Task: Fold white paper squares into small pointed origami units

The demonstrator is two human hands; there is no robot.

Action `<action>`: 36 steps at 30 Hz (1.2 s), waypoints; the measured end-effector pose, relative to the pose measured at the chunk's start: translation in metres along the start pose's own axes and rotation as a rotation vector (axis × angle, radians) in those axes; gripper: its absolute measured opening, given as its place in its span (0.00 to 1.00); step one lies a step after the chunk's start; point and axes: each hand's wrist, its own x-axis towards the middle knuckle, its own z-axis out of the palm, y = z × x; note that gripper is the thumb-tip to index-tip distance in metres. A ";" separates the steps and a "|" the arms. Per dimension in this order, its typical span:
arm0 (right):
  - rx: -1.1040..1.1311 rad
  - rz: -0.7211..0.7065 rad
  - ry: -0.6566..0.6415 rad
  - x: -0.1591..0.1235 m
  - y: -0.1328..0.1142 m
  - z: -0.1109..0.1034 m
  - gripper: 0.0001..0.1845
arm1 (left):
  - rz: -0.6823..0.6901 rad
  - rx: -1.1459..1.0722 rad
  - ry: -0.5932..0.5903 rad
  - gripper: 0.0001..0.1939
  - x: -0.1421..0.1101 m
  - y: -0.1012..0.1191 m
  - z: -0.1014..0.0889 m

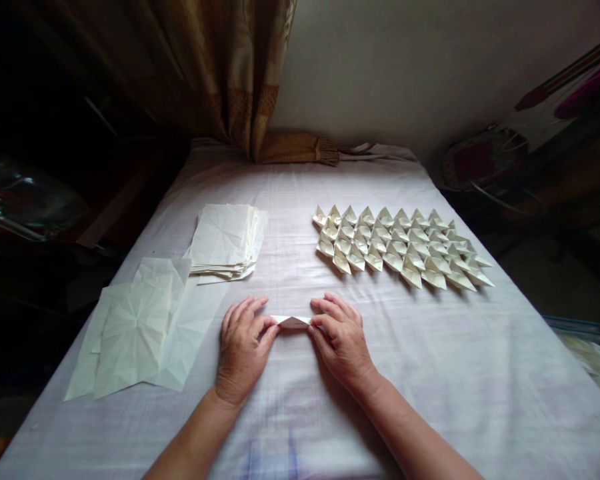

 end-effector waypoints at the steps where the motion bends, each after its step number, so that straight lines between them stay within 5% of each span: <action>1: -0.002 -0.004 -0.001 -0.001 0.000 0.000 0.06 | -0.003 0.002 -0.010 0.02 0.000 0.000 0.000; 20: -0.058 0.118 -0.035 0.000 -0.008 -0.004 0.06 | -0.022 0.097 -0.099 0.11 -0.001 0.006 0.003; 36: -0.070 0.221 -0.018 0.001 -0.013 -0.002 0.04 | -0.060 0.197 -0.074 0.07 0.003 0.014 0.005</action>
